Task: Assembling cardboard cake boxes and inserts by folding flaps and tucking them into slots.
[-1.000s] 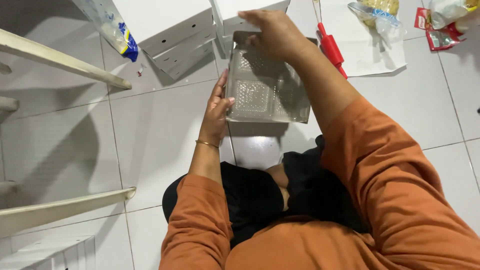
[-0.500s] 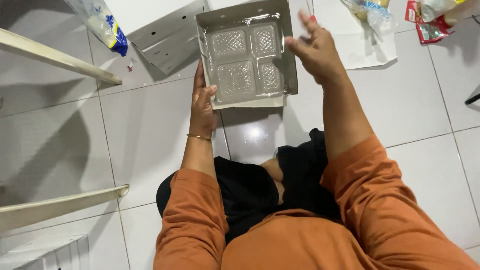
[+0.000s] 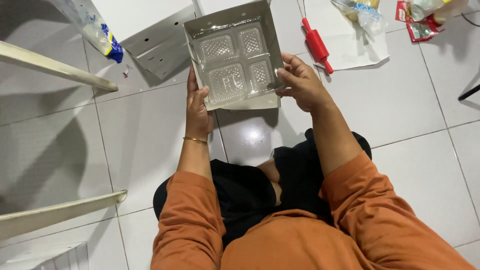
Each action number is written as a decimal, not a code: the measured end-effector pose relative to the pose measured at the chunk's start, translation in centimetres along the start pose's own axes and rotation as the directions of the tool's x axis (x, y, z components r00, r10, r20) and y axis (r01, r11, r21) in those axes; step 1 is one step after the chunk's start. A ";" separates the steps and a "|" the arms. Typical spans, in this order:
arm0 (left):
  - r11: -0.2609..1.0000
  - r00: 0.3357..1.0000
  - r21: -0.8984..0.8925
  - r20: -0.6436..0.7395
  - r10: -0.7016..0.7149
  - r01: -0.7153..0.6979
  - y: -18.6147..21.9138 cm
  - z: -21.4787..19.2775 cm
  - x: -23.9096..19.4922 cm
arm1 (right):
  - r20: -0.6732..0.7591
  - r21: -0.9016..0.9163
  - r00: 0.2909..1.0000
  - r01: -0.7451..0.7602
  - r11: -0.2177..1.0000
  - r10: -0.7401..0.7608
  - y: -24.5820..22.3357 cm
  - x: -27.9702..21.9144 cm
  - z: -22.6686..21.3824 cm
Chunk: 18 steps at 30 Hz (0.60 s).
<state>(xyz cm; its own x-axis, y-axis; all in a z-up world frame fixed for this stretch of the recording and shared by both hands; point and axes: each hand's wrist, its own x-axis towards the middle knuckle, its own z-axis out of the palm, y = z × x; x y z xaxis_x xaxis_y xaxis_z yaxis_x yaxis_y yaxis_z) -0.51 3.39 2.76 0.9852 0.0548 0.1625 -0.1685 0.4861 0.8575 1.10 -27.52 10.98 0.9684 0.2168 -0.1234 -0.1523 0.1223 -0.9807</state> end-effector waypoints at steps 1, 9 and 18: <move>1.000 1.000 0.000 0.003 -0.007 0.007 0.2 0.2 0.0 | -0.006 0.003 1.000 -0.003 1.000 0.003 1.0 0.2 -0.6; 0.999 0.999 -0.018 0.011 -0.036 0.036 0.3 -0.2 0.2 | 0.330 -0.769 0.867 0.476 0.426 -0.374 -5.5 -3.6 0.5; 0.984 0.997 -0.163 0.011 -0.073 0.074 -2.6 -2.2 1.2 | 0.395 -0.846 0.749 0.523 0.107 -0.532 -3.9 -2.3 0.0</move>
